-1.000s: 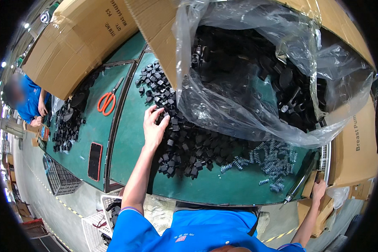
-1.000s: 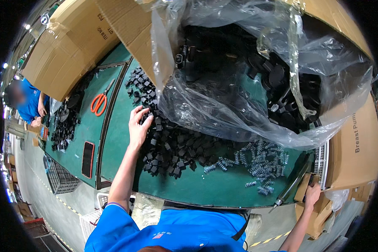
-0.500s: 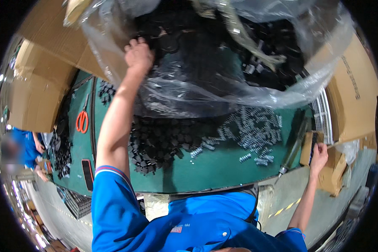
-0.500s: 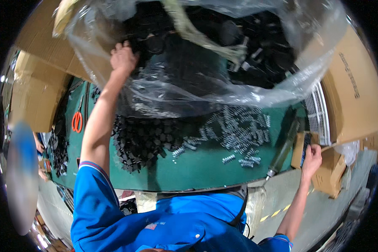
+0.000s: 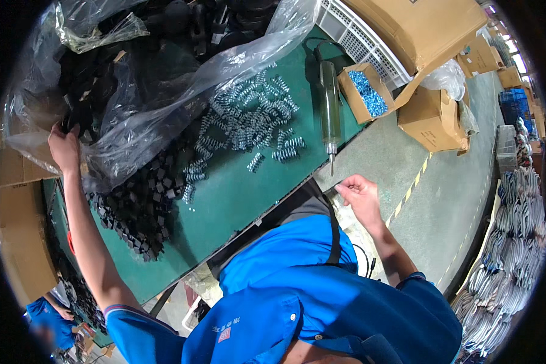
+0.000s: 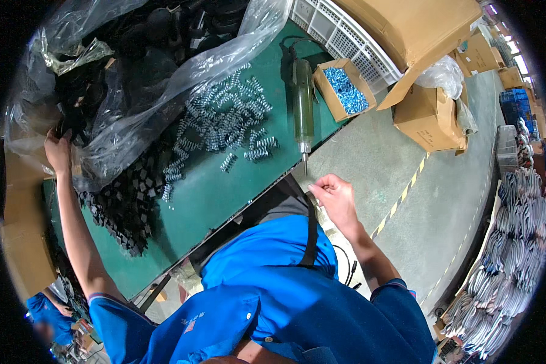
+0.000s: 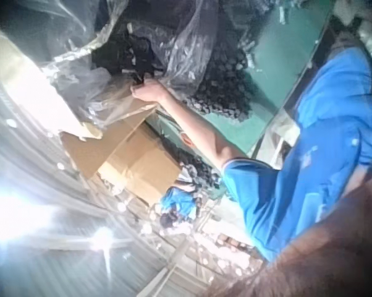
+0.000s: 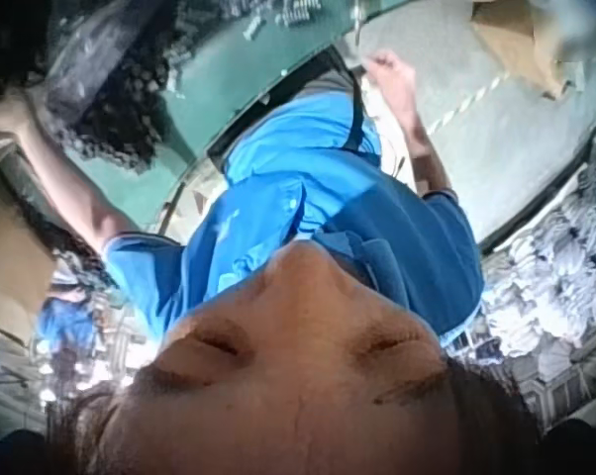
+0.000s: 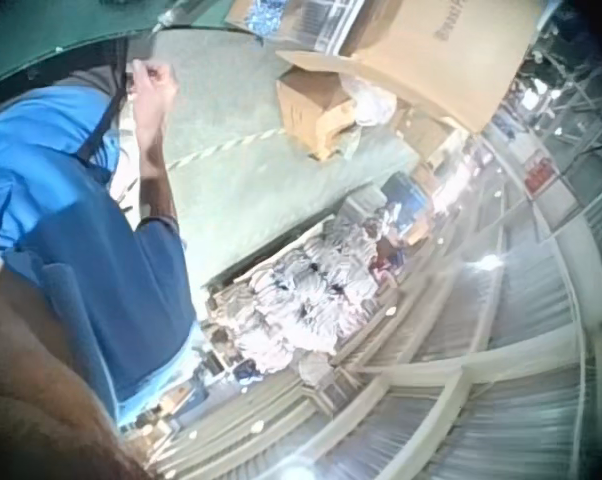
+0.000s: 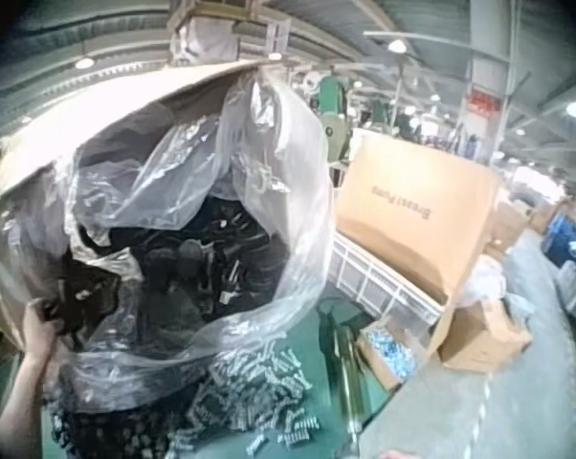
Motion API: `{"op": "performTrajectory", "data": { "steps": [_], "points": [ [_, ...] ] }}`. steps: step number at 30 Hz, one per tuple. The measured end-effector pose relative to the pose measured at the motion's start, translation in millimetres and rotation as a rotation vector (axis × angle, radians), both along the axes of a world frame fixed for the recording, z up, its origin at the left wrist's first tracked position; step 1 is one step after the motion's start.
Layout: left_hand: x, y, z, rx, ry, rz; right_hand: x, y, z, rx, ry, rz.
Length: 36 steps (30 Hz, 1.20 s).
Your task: The person repeatedly picks black plastic housings and metal springs from a green workbench, inserts the springs into the housings, and uses a green electric screwdriver to fasten them. The person places the assembled units into a plastic bag and continues the cycle with additional parts.
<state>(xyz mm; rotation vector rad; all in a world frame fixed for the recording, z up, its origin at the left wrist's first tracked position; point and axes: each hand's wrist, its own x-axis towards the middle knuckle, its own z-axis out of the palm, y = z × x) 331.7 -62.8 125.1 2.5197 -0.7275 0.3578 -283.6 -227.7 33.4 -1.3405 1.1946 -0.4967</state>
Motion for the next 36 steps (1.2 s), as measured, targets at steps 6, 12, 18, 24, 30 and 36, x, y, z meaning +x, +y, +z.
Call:
{"op": "performTrajectory", "data": {
  "steps": [6, 12, 18, 24, 30, 36],
  "points": [
    [-200, 31, 18, -0.727, 0.574, -0.297, 27, -1, -12, 0.021, -0.031, -0.086],
    [-288, 48, -33, -0.937, 1.365, -0.253, 23, -2, -31, 0.042, -0.147, -0.126],
    [-300, 55, -51, -0.994, 1.504, -0.174, 22, -6, -29, 0.154, -0.239, -0.122],
    [-325, 54, -55, -0.698, 1.115, -0.24, 23, -4, -28, 0.32, -0.343, -0.209],
    [-342, 49, -73, -0.35, -0.077, -0.989, 18, -13, -25, 0.335, -0.369, -0.199],
    [-337, 62, -94, -0.169, -0.01, -0.928, 19, 3, -25, 0.402, -0.376, -0.194]
  ]
}}
